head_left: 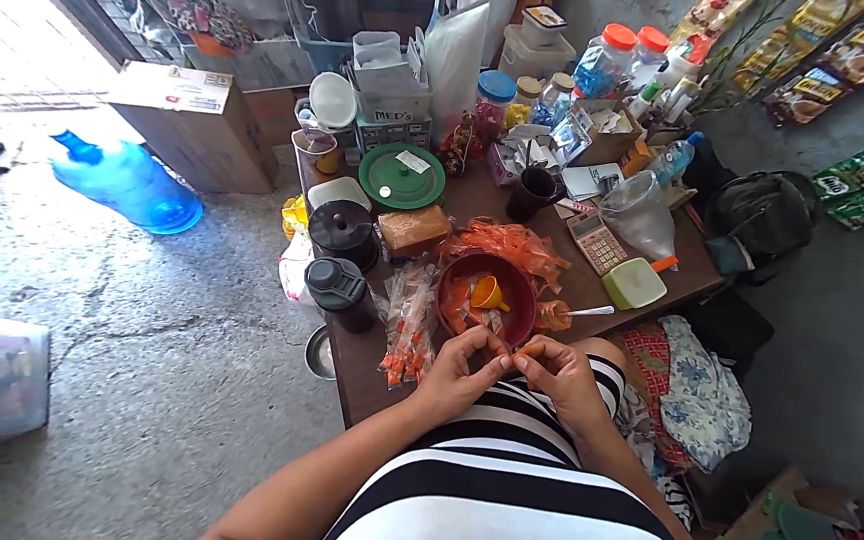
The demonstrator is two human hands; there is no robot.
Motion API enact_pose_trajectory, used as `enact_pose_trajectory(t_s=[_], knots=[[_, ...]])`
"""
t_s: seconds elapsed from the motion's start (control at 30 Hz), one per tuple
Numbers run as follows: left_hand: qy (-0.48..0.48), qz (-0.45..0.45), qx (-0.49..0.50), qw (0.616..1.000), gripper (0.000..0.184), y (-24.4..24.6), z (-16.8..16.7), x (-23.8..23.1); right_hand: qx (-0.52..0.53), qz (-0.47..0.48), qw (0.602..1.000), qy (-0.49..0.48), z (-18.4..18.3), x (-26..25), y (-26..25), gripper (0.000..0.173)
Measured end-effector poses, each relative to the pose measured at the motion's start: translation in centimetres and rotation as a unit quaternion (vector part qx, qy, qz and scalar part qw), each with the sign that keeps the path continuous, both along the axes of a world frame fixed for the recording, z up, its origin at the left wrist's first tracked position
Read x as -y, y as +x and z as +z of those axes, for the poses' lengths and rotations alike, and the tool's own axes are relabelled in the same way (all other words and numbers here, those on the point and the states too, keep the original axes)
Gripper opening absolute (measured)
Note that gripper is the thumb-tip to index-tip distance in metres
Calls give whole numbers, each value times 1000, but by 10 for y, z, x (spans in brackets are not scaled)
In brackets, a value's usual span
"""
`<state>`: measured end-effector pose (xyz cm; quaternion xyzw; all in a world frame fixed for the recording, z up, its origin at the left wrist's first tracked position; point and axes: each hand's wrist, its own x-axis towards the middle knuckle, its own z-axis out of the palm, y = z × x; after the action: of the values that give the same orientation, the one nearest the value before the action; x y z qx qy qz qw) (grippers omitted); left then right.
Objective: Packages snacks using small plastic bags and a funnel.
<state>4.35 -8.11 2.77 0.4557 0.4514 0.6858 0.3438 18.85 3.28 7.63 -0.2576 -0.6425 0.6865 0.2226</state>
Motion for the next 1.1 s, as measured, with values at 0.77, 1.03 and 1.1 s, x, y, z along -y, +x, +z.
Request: enact_pose_trajectory(t_s=[0.77,1.03,1.1], knots=[[-14,-10,26,1000,13,-3,-4,-9,-7,-6,999,52,-10,-6,-6,3],[7,-4,41,999,11,-3,-9,-8,-6,-11,990,138,-13,-1,-8,5],[15,-5,40,999,10,-3,-10,-9,-10,-11,989,146,-14,0,-9,5]])
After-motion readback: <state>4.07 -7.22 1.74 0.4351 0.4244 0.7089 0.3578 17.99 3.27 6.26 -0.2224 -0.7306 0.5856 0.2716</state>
